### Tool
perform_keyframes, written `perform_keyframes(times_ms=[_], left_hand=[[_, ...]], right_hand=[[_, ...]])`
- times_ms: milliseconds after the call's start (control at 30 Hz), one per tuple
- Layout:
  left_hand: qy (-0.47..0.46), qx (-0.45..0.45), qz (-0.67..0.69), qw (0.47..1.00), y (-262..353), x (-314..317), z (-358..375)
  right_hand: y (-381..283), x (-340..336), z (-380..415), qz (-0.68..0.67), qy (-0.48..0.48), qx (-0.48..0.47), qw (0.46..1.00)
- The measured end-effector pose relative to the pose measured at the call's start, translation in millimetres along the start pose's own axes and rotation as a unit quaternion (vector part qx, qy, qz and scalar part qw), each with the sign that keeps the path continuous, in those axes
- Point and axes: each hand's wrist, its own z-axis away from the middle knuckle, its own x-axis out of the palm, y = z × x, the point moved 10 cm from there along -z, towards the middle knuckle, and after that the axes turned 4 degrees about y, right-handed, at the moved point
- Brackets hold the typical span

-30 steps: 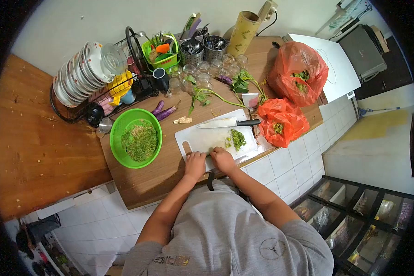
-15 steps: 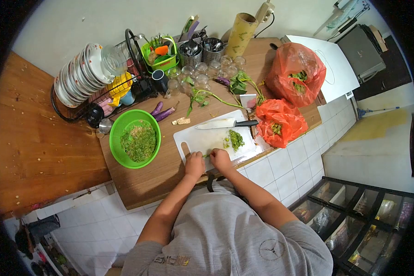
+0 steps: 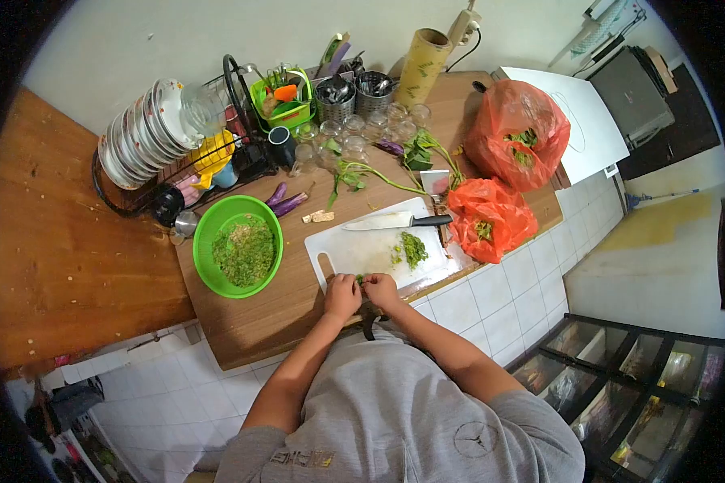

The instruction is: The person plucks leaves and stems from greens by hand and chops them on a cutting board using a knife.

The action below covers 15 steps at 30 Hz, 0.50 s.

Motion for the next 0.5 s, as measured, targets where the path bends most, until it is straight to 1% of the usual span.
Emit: perform_keyframes(times_ms=[33, 100, 133, 200, 233, 300, 367, 433, 500], left_hand=[[0.001, -0.001, 0.0, 1.0, 2.2, -3.0, 0.6], [-0.006, -0.002, 0.004, 1.0, 3.6, -4.4, 2.9], [-0.004, -0.001, 0.004, 1.0, 2.5, -4.3, 2.1], [-0.001, 0.0, -0.004, 1.0, 2.1, -3.5, 1.6], [-0.003, -0.003, 0.0, 1.0, 1.4, -2.0, 3.9], [-0.013, 0.008, -0.008, 1.0, 0.5, -0.5, 3.0], [-0.025, 0.004, -0.009, 1.0, -3.4, 2.3, 3.5], [-0.032, 0.028, -0.037, 0.998, -1.5, 4.7, 4.0], [-0.027, 0.024, -0.033, 0.999, -0.3, 5.0, 9.0]], right_hand=[[-3.2, -0.4, 2.4, 0.001, -0.001, -0.001, 1.0], [7.2, 5.0, 6.6, -0.063, -0.028, 0.069, 0.995], [7.2, 6.1, 6.3, -0.062, -0.028, 0.067, 0.995], [6.2, 11.9, 10.8, -0.215, -0.052, 0.091, 0.971], [6.8, 8.2, 14.2, -0.211, -0.052, 0.094, 0.971], [-8.0, 9.1, 18.3, -0.246, -0.106, 0.071, 0.961], [-15.5, 3.6, 21.8, -0.237, -0.103, 0.076, 0.963], [-5.4, 4.7, 20.6, -0.229, -0.101, 0.084, 0.964], [1.6, 6.7, 18.7, -0.258, -0.121, 0.078, 0.956]])
